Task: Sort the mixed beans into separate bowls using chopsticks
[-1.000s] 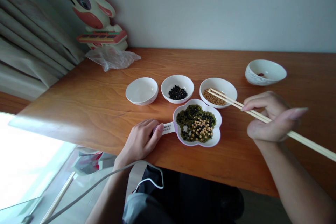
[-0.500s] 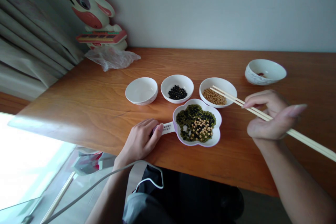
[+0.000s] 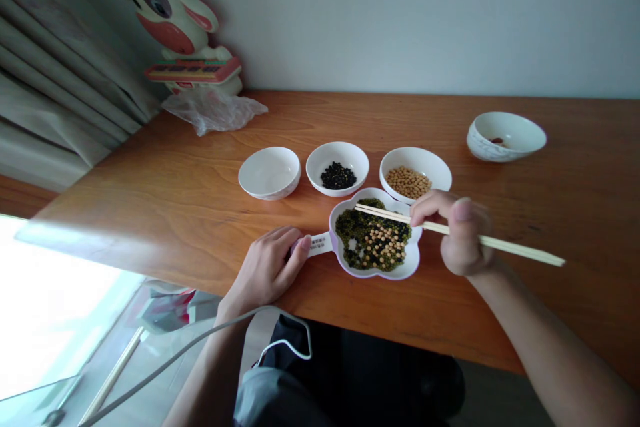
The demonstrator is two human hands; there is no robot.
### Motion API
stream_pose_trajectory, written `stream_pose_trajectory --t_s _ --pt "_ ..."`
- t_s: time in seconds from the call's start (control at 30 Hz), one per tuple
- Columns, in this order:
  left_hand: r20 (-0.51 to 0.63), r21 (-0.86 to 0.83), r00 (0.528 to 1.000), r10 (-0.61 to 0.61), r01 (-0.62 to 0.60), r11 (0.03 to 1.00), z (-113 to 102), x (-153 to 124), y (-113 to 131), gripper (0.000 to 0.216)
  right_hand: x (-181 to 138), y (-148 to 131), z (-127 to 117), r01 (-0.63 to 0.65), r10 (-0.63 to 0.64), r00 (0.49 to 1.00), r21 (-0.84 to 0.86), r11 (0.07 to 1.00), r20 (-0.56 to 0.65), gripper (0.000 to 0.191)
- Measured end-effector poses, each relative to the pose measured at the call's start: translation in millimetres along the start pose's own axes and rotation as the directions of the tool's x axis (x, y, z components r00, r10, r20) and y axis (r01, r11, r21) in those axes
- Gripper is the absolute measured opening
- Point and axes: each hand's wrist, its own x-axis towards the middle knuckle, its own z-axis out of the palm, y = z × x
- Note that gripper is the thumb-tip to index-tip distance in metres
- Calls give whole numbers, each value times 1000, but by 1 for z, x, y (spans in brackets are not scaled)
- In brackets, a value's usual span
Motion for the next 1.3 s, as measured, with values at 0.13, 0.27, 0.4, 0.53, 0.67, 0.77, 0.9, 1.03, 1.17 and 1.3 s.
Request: stream_pose_trajectory --t_s 0.13,0.27,0.4,0.53,0.67,0.77,0.9,1.03,1.17,1.3 --pt "-4 3 1000 4 -4 1000 0 0 1 37 -1 -3 8 60 -53 990 -52 997 129 41" --pt "-26 -6 999 -22 22 1000 -1 0 3 32 0 -5 9 145 -127 980 -118 982 152 41" --pt "-45 -24 997 -55 54 998 -1 0 3 29 0 -5 8 194 -171 973 -151 969 155 42" --pt "-57 -36 995 -81 79 996 0 0 3 27 1 -6 10 227 -200 967 -178 957 156 38" --pt "-86 -51 991 -105 101 994 1 -1 4 27 1 -7 10 261 -225 958 -213 942 178 32" --pt "-109 -55 987 -114 108 993 1 -2 4 24 1 -7 7 247 -232 968 -232 941 90 39" --pt "-114 -49 987 -114 109 993 1 -2 4 23 1 -6 0 200 -227 973 -313 928 -51 44" --pt "-135 -32 983 -121 118 993 2 -1 4 23 3 -4 -2 226 -266 963 -394 891 -50 41" --pt "-169 -35 975 -141 137 990 4 -1 2 23 3 -4 -1 263 -293 956 -429 864 -4 40" --pt "-183 -38 976 -121 116 993 5 -2 -1 27 3 -4 -1 250 -264 964 -428 868 28 39"
